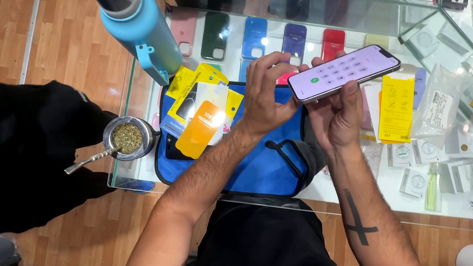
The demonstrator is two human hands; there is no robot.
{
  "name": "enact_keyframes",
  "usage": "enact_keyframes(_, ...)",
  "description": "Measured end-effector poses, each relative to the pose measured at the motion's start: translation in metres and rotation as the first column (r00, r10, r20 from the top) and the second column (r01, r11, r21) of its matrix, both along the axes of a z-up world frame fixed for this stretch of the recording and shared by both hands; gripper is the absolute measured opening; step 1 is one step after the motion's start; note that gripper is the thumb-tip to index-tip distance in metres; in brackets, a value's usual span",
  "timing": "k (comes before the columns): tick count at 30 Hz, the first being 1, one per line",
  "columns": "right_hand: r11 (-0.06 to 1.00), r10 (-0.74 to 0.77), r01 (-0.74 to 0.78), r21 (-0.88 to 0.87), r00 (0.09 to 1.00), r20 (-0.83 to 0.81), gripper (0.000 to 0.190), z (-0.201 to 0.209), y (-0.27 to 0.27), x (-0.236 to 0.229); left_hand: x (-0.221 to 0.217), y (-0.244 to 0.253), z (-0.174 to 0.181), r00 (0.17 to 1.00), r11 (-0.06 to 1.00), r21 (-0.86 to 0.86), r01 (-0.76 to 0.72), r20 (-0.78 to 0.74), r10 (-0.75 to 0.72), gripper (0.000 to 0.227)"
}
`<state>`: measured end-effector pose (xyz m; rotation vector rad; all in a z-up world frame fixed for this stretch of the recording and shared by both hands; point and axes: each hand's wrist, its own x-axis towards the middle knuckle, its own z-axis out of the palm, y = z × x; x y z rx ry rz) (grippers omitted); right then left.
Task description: Cleaning a smartphone screen with a cloth and testing the touchscreen interface.
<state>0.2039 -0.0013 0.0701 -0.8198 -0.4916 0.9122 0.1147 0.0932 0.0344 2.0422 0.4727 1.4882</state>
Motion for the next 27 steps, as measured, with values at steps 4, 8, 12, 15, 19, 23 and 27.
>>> enact_keyframes(4, 1.000, -0.014, 0.014, 0.004, 0.998, -0.056, 0.046, -0.001, 0.002, 0.002, 0.002, 0.000, -0.002, 1.000, 1.000, -0.015, -0.013, 0.019, 0.013, 0.031)
enact_keyframes(8, 0.999, -0.024, 0.024, -0.023, 1.000, -0.008, 0.057, 0.000, 0.012, 0.004, 0.000, 0.007, 0.005, 1.000, 0.999, -0.032, 0.007, 0.022, -0.007, 0.032)
enact_keyframes(12, 0.998, -0.049, 0.049, -0.026, 0.999, -0.006, 0.059, -0.005, 0.016, 0.009, -0.001, 0.010, 0.009, 0.999, 0.996, -0.085, 0.040, 0.032, -0.037, 0.032)
enact_keyframes(15, 0.998, -0.067, 0.067, -0.020, 0.998, 0.008, 0.059, -0.002, 0.018, 0.008, 0.001, 0.011, 0.012, 0.998, 0.993, -0.104, 0.051, 0.030, -0.048, 0.033)
enact_keyframes(19, 0.997, -0.078, 0.077, 0.015, 0.994, 0.073, 0.061, -0.006, 0.024, 0.010, 0.001, 0.011, 0.014, 0.999, 0.994, -0.104, 0.040, -0.003, -0.040, 0.030)
enact_keyframes(23, 0.996, -0.087, 0.083, 0.035, 0.987, 0.137, 0.066, -0.012, 0.025, 0.011, 0.004, 0.014, 0.011, 0.995, 0.992, -0.126, 0.028, 0.099, -0.015, 0.049)
enact_keyframes(27, 0.952, -0.255, 0.173, 0.252, 0.904, 0.344, 0.062, -0.028, 0.047, 0.020, 0.004, 0.029, 0.018, 0.999, 0.996, -0.082, 0.029, -0.038, -0.033, 0.064)
